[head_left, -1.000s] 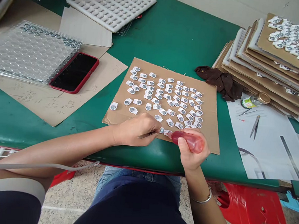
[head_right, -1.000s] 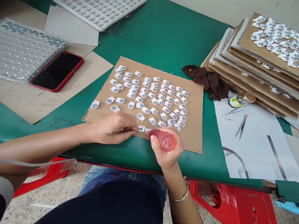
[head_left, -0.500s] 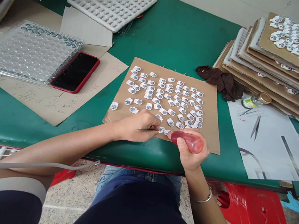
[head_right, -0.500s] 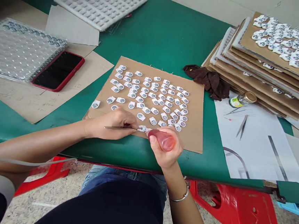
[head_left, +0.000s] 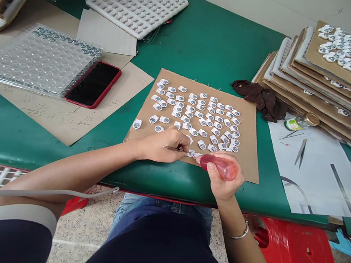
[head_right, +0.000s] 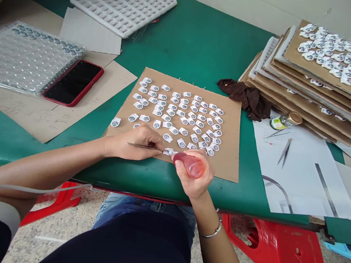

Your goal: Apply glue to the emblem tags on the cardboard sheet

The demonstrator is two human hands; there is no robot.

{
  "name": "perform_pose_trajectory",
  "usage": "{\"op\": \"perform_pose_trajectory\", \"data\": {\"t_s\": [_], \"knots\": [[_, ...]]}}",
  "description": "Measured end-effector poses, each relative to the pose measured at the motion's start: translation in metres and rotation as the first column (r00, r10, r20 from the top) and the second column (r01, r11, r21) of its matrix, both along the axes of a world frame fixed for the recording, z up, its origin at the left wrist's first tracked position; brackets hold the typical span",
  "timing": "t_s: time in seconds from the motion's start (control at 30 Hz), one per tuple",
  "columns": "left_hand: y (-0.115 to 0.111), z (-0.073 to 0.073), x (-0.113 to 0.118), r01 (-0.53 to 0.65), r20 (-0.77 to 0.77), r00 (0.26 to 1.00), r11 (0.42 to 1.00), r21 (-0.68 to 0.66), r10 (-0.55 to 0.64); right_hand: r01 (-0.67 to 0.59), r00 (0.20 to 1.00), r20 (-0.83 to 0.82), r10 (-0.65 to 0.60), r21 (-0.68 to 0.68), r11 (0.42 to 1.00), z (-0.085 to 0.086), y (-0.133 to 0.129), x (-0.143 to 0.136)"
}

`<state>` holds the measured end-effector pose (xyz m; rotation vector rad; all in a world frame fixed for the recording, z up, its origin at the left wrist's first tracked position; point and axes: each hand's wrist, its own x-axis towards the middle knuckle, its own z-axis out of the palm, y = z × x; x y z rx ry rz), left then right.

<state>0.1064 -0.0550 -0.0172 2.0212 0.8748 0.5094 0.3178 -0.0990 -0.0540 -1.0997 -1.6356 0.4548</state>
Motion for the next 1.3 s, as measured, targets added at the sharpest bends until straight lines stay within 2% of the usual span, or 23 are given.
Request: {"op": "perform_pose_trajectory", "data": {"t_s": [0.37,0.9,1.03,1.1,1.2,1.3], "knots": [[0.000,-0.003,-0.001,0.014,0.010,1.000,1.000,0.020,-0.014,-0.019,1.000,-0.020,0.020,0.041,0.999,-0.001,0.000,-0.001],[0.000,-0.002,-0.001,0.004,0.009,1.000,1.000,0.016,-0.004,-0.005,1.000,0.031,0.004,0.029,1.000,0.000,0.000,-0.003],[0.000,-0.005,-0.001,0.000,0.012,1.000,1.000,0.015,0.000,0.017,0.997,-0.071,-0.016,0.023,1.000,-0.003,0.000,-0.001],[0.000,-0.002,-0.001,-0.004,0.005,1.000,1.000,0.023,0.004,0.055,0.971,-0.231,-0.055,-0.005,0.998,0.002,0.003,0.002],[0.004,0.013,-0.003,-0.081,0.002,0.997,0.996,0.039,0.081,0.036,0.886,-0.459,-0.072,-0.088,0.995,0.023,0.020,0.010],[0.011,0.032,-0.006,-0.224,0.012,0.975,0.971,0.083,0.224,-0.062,0.855,-0.518,-0.020,-0.141,0.988,0.053,0.047,0.017]]}}
